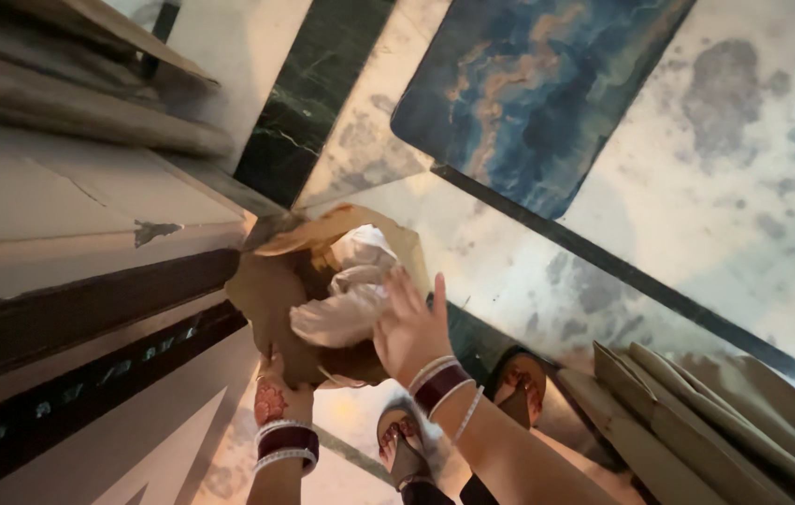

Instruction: The person smooths a floral bedsheet over a mattress, tucking the edges to fit snugly. They then place a matching pillow and a tiger-print cushion on the bed. Finally, the person picks up a teddy bear and a snack packet, moving them to the bed before walking to a bathroom area to pick up a cloth.

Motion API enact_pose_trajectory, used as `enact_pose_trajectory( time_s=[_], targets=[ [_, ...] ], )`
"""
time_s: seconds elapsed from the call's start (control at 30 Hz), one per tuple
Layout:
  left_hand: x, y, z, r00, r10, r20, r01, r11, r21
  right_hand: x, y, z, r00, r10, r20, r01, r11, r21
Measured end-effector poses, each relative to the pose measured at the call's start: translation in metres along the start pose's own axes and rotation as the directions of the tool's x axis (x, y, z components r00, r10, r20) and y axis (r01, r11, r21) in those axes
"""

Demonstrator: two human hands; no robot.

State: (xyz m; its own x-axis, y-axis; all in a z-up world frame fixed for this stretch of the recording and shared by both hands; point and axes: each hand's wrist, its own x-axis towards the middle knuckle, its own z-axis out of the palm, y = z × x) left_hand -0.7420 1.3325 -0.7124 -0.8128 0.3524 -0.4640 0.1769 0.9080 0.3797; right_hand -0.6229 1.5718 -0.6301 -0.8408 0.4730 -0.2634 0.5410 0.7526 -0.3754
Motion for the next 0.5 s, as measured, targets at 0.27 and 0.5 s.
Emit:
enact_pose_trajectory(
  time_s=[0.27,0.5],
  targets=[
    [-0.040,0.069,-0.026,0.995,0.068,0.069,-0.068,0.998,0.005,-0.033,0.111,0.074,0.782,0.558,0.278,-0.614,0.611,0.500],
    [-0.079,0.238,-0.025,0.966,0.058,0.253,-0.029,0.993,-0.117,-0.109,0.328,0.107,0.808,0.577,0.120,-0.497,0.558,0.665]
  ],
)
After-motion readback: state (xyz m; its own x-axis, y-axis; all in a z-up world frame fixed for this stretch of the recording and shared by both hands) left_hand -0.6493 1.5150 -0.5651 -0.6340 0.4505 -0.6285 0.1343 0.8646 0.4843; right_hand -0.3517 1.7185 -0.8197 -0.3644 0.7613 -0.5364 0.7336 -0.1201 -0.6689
